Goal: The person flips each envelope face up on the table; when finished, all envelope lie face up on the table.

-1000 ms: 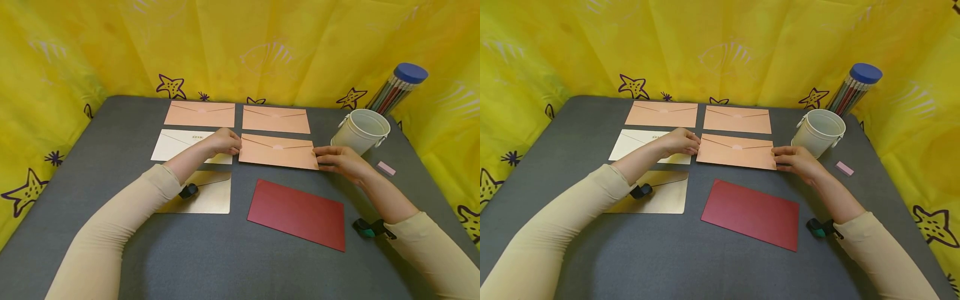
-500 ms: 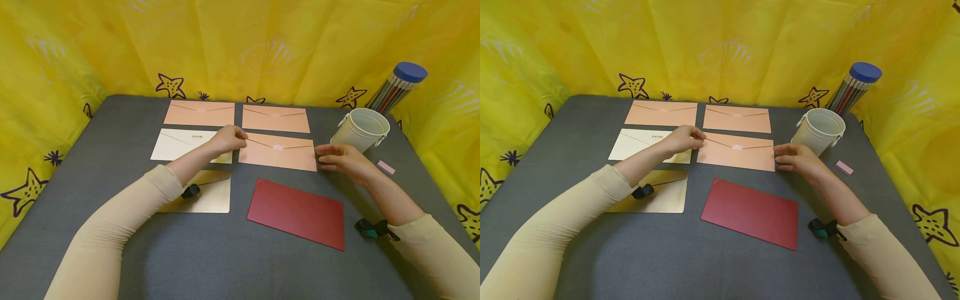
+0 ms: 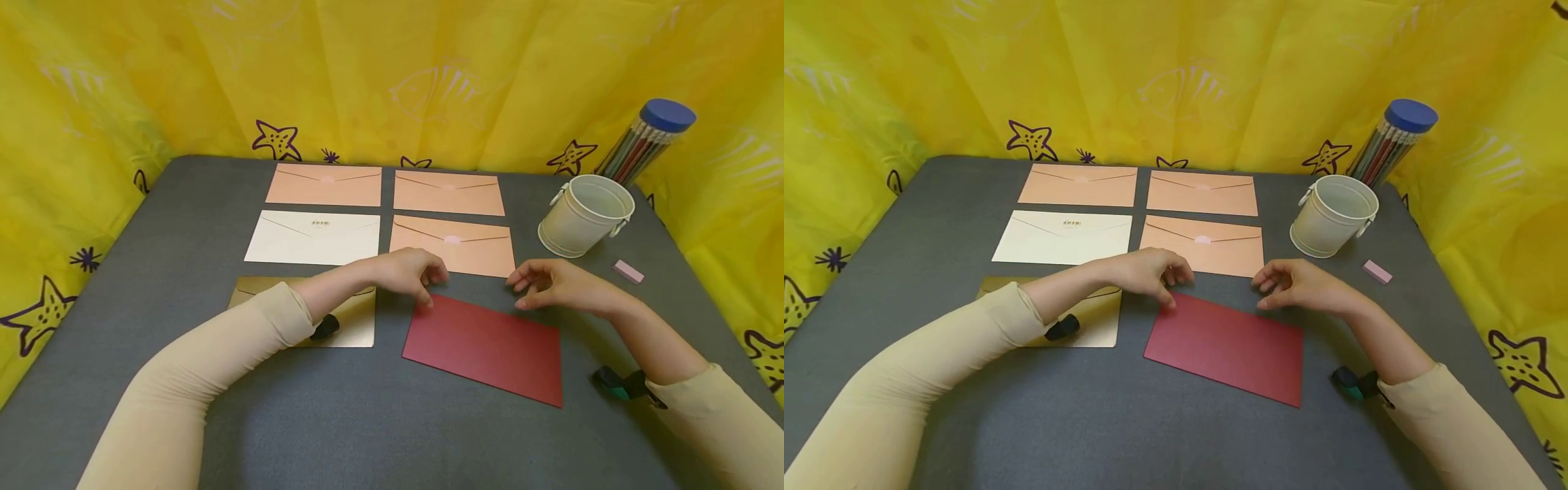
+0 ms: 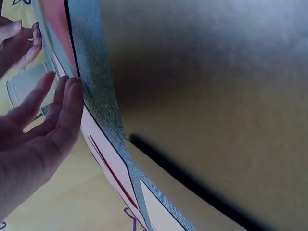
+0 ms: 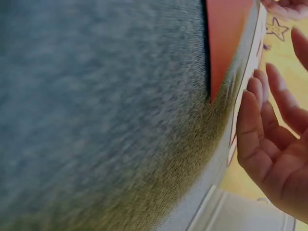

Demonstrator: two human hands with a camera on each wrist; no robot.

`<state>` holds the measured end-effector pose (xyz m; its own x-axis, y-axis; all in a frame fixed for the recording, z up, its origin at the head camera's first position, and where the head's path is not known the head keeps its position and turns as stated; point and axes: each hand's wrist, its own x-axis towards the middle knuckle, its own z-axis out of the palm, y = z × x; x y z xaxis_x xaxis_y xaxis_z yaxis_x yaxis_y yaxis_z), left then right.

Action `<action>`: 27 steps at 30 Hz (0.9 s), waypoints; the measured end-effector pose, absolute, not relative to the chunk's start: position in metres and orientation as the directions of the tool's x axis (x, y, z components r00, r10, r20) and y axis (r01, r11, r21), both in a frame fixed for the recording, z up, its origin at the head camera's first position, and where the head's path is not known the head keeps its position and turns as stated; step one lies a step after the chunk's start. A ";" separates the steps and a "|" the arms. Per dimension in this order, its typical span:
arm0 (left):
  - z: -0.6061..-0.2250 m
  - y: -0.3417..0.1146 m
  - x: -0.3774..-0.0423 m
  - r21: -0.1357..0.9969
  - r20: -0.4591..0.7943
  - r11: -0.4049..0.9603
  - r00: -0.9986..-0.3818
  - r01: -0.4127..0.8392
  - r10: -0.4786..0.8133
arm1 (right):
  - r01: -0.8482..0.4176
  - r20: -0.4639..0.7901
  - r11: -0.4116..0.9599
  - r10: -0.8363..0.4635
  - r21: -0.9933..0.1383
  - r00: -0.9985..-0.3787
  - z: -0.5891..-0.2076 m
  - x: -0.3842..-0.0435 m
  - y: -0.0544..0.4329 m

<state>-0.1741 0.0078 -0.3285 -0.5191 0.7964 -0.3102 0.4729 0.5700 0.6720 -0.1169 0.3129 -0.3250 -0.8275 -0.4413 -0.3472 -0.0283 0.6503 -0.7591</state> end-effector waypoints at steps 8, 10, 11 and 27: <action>-0.332 0.008 -0.166 0.617 -0.385 0.581 -0.440 0.531 0.811 | -0.133 -0.364 0.710 -0.501 -0.691 -0.785 -0.328 -0.102 0.318; -0.334 0.008 -0.166 0.605 -0.385 0.584 -0.443 0.542 0.810 | -0.164 -0.363 0.738 -0.498 -0.654 -0.788 -0.329 -0.098 0.319; -0.335 0.008 -0.166 0.598 -0.385 0.585 -0.445 0.547 0.809 | -0.183 -0.355 0.745 -0.500 -0.642 -0.790 -0.330 -0.096 0.319; -0.341 0.012 -0.158 0.509 -0.390 0.645 -0.516 0.569 0.763 | -0.341 -0.253 0.802 -0.506 -0.491 -0.825 -0.337 -0.086 0.310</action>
